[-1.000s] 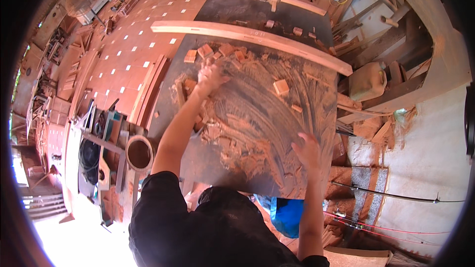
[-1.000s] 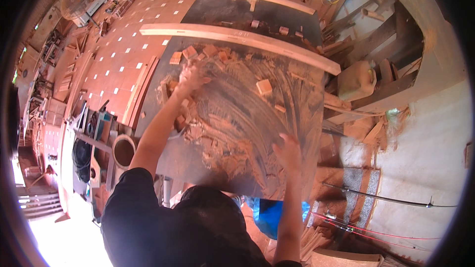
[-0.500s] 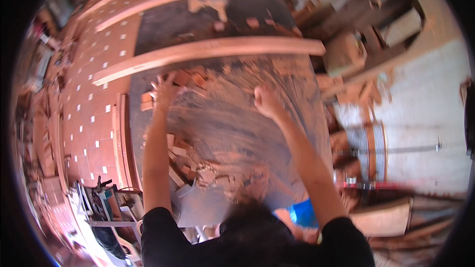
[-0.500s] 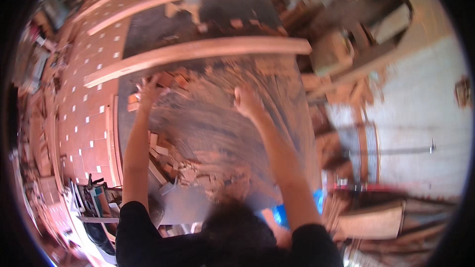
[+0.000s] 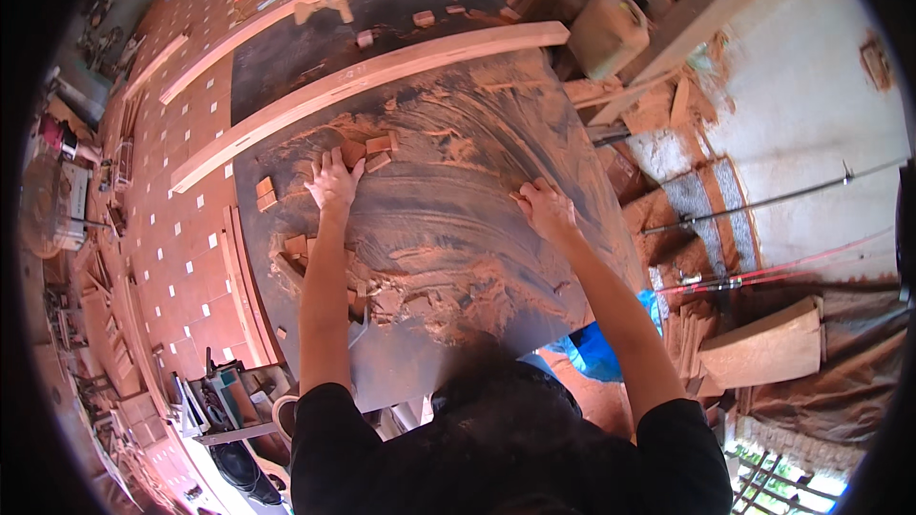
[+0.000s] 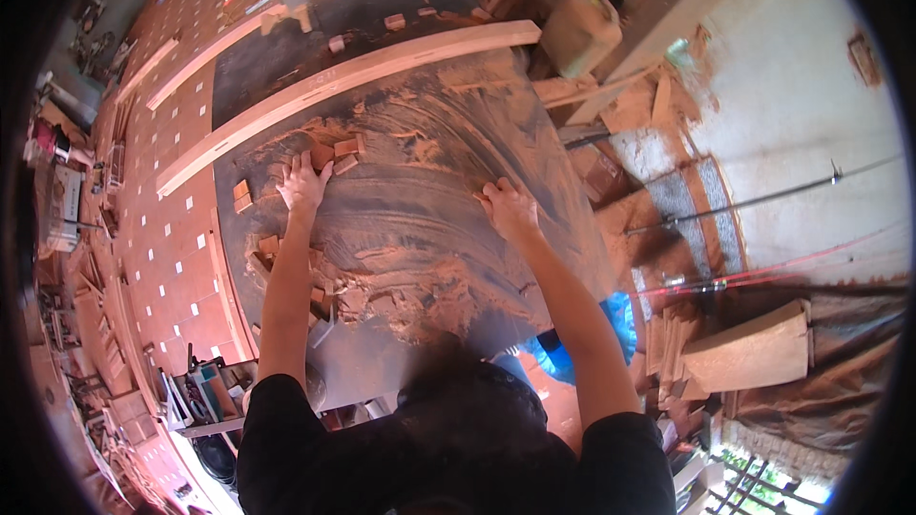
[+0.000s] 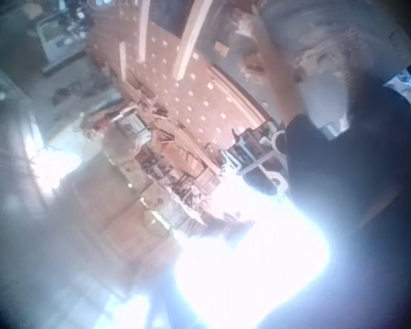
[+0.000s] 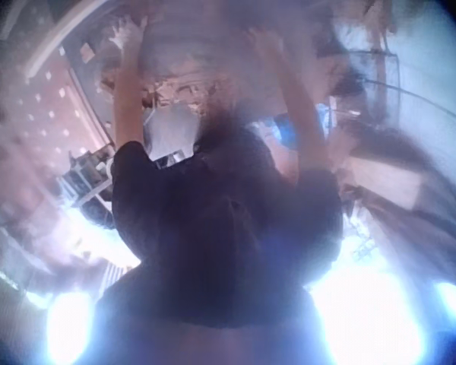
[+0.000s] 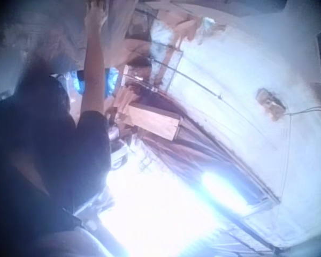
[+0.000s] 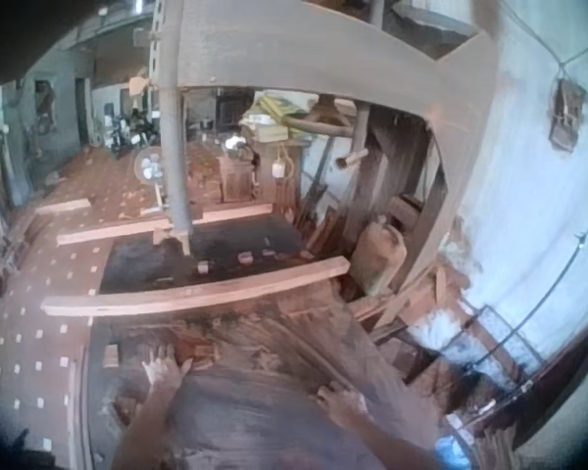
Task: The person gathers small wooden blocks from a table and places them into a blue bin. Then, the person uses a bandsaw to cut notches into a long wooden plank, repeatedly positioning the plank and cutting small sections.
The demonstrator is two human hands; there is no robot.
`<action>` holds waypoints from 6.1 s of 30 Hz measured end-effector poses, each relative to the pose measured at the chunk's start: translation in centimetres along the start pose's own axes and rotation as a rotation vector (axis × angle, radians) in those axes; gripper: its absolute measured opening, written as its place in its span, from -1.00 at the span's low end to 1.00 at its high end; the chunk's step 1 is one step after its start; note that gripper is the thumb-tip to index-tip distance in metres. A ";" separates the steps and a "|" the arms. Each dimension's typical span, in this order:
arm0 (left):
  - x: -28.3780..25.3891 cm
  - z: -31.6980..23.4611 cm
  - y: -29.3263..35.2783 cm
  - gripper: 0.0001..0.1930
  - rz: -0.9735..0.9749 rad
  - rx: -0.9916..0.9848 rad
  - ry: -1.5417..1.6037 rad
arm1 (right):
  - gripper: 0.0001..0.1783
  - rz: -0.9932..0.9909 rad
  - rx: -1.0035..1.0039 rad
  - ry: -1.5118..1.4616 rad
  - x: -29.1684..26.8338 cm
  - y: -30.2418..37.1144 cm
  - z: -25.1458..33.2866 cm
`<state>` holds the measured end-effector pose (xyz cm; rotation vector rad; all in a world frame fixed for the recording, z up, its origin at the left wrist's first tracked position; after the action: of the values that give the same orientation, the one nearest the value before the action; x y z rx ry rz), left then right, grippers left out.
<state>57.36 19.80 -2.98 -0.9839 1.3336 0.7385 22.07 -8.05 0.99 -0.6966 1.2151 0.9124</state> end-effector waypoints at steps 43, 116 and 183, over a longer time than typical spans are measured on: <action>-5.6 3.4 17.1 -0.38 -0.088 -0.502 0.361 | -0.49 0.040 -0.193 -0.414 -1.1 6.6 7.3; -9.6 -17.3 29.2 -0.67 -0.087 0.221 0.546 | -0.67 -0.656 0.387 -0.489 3.2 23.5 -9.0; -9.0 7.8 26.9 -0.67 0.058 -0.347 0.702 | -0.54 0.338 -0.353 -0.260 9.2 6.9 28.1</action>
<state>35.72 39.23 1.44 -1.5797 1.8779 0.7083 30.20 21.14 -1.46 -0.6334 0.9620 1.4761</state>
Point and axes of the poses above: each hand's wrist, its own y-axis away from the middle knuckle, its own x-axis out of the palm, z = x × y, the point moved 1 cm from there along -y, towards the middle knuckle, and after that the axes turned 2 degrees about -z, right-handed, at the moved point
